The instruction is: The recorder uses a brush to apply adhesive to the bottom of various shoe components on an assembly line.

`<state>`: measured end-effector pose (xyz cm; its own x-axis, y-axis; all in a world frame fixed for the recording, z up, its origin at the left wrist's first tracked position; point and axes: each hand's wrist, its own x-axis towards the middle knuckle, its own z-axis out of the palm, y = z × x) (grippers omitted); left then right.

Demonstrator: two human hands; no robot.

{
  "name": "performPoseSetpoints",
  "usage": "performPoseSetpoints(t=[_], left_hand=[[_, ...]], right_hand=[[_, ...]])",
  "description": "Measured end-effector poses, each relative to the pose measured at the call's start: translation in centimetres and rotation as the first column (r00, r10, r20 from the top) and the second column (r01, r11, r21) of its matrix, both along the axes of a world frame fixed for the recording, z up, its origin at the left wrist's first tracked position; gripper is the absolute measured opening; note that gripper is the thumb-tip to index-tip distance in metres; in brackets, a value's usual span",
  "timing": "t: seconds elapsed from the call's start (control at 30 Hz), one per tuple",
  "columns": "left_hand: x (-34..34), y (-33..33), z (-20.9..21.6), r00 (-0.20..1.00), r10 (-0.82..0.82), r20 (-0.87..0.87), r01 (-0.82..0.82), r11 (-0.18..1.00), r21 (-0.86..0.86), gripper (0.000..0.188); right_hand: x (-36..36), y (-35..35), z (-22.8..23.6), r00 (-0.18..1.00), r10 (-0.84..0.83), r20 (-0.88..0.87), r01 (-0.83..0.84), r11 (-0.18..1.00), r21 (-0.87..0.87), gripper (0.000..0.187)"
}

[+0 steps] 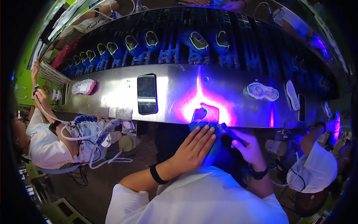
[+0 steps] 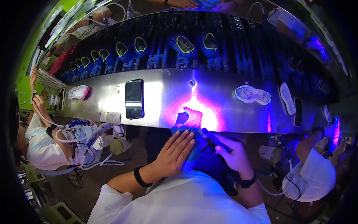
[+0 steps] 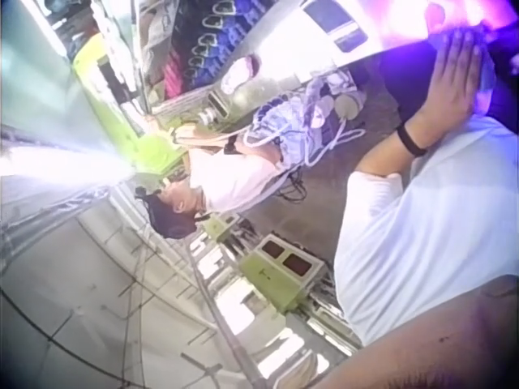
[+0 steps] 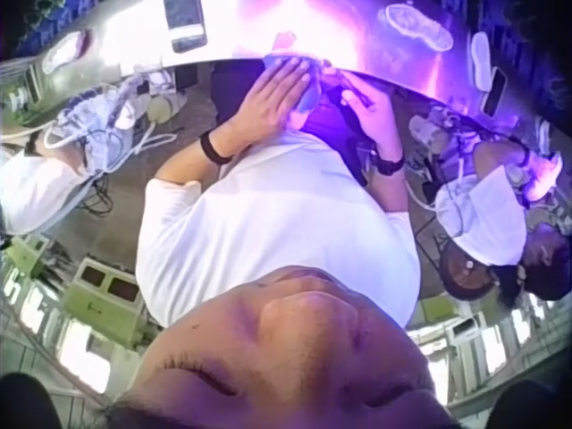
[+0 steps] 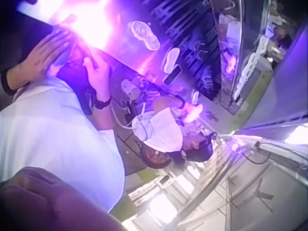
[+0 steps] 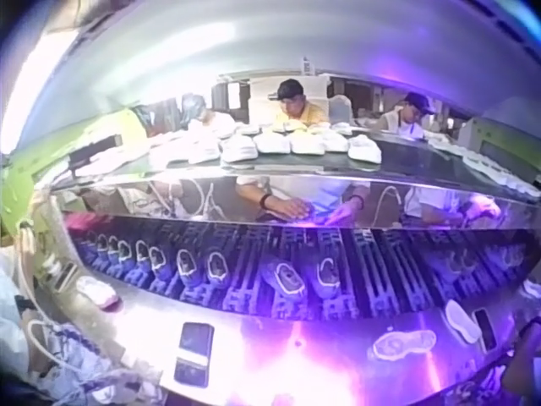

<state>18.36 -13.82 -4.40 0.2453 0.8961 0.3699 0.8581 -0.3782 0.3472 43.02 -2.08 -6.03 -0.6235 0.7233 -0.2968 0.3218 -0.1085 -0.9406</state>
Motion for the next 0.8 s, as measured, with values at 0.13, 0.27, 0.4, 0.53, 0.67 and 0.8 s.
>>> performPoseSetpoints(t=[0.13, 0.27, 0.4, 0.53, 0.67, 0.8], left_hand=[[1.4, 0.5, 1.1, 1.000, 0.026, -0.010, -0.026, 0.999, -0.025, 0.049], [3.3, 0.6, 1.5, 0.998, 0.063, -0.008, -0.063, 0.998, -0.028, 0.054], [4.6, 0.9, 2.0, 0.996, 0.075, -0.043, -0.078, 0.993, -0.083, 0.075], [6.0, 1.5, 3.3, 0.995, 0.081, -0.057, -0.086, 0.991, -0.102, 0.076], [8.0, 2.5, 3.5, 0.990, 0.122, -0.071, -0.126, 0.990, -0.065, 0.077], [8.9, 4.9, 3.2, 0.975, 0.199, -0.103, -0.198, 0.980, 0.017, 0.081]], right_hand=[[2.5, -1.2, 2.7, 0.997, 0.073, -0.012, -0.073, 0.997, -0.018, 0.042], [3.9, -2.2, 3.7, 0.998, 0.061, 0.004, -0.061, 0.996, 0.063, 0.041], [5.0, -3.4, 3.4, 0.998, 0.024, -0.050, -0.019, 0.995, 0.095, 0.042], [6.1, -4.7, 3.7, 0.996, -0.041, -0.081, 0.043, 0.999, 0.028, 0.044], [8.1, -6.7, 3.6, 0.979, -0.161, -0.128, 0.121, 0.954, -0.276, 0.047], [8.3, -7.7, 2.8, 0.937, -0.257, -0.238, 0.173, 0.931, -0.322, 0.049]])
